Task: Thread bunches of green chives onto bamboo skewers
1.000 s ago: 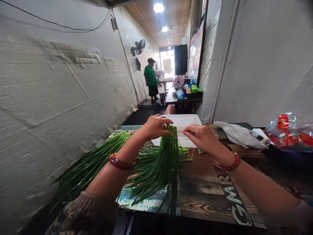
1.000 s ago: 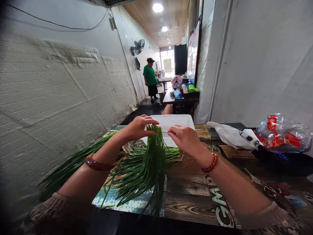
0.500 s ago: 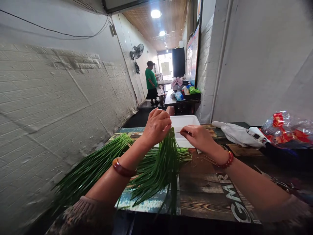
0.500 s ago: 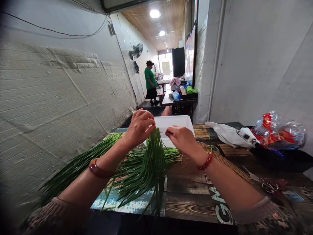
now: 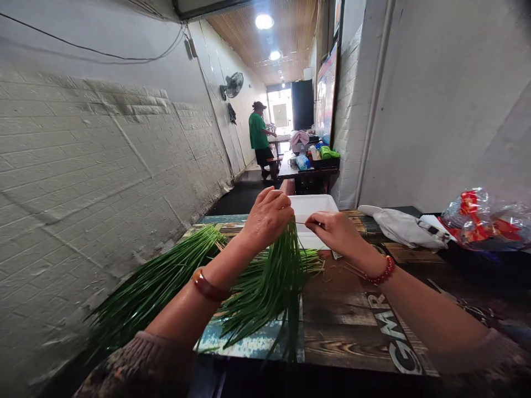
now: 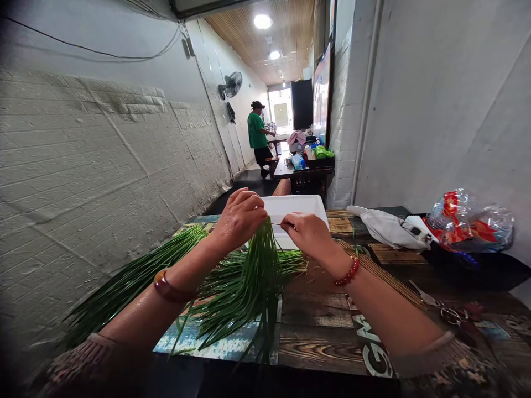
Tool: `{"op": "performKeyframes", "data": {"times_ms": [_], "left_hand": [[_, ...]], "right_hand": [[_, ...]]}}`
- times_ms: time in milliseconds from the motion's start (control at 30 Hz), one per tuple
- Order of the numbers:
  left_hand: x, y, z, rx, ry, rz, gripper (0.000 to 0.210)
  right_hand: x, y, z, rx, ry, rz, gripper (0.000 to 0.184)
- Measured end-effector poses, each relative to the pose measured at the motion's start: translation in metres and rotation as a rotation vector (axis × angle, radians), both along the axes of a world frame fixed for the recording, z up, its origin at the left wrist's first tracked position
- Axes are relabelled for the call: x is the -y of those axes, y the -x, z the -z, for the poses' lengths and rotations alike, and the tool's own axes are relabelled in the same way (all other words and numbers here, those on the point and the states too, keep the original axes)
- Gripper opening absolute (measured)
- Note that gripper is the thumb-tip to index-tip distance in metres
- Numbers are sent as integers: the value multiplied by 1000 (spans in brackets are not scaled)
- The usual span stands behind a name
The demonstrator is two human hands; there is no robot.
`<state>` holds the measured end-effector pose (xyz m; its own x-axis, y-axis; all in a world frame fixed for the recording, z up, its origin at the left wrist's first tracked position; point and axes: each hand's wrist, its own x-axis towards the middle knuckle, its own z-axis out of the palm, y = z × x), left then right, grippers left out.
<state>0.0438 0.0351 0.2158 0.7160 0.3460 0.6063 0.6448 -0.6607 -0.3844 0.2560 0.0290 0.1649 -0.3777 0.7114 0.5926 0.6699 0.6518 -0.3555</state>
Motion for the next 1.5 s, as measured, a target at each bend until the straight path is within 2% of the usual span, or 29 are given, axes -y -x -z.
{"op": "performKeyframes", "data": {"times_ms": [67,167,300,500,567,700,833,900,967,1033,1233,1267,1333,1367,1500], "left_hand": [[2,0,0,-24,22,-1,6],[4,-1,1,-70,16,-7,6],[1,-2,1,-55,-39,-9,17],[12,-13,-2,246,4,-58,20],[23,-23,3,177,64,-23,19],[39,-41,22,-143,188,120,15],[41,-42,28,-133,219,2,17],[39,-39,25,-116,239,-42,17],[37,-36,20,-123,242,-29,8],[34,-33,13,-95,246,10,12],[15,-20,-7,184,318,-10,9],[11,-17,-10,201,331,-15,17],[1,-11,-14,205,368,-36,34],[-3,-8,-15,189,392,-54,35],[-11,-2,-14,49,542,-100,24]], "right_hand": [[0,-1,1,-7,1,0,18],[0,-1,1,-21,9,-9,17],[1,0,0,-21,20,-12,17],[-4,-3,2,-24,30,14,18],[-5,-4,3,-34,37,-2,20],[-4,-7,4,-39,39,-78,24],[-1,-8,4,-63,43,-85,30],[-1,-8,4,-60,22,-57,32],[-2,-8,4,-51,9,-40,30],[-3,-8,4,-50,16,-39,25],[-1,-7,2,-79,85,-30,18],[0,-7,2,-80,87,-29,18],[1,-8,2,-74,75,-39,18],[2,-8,1,-69,61,-47,18],[5,-8,0,-39,22,-65,19]]}}
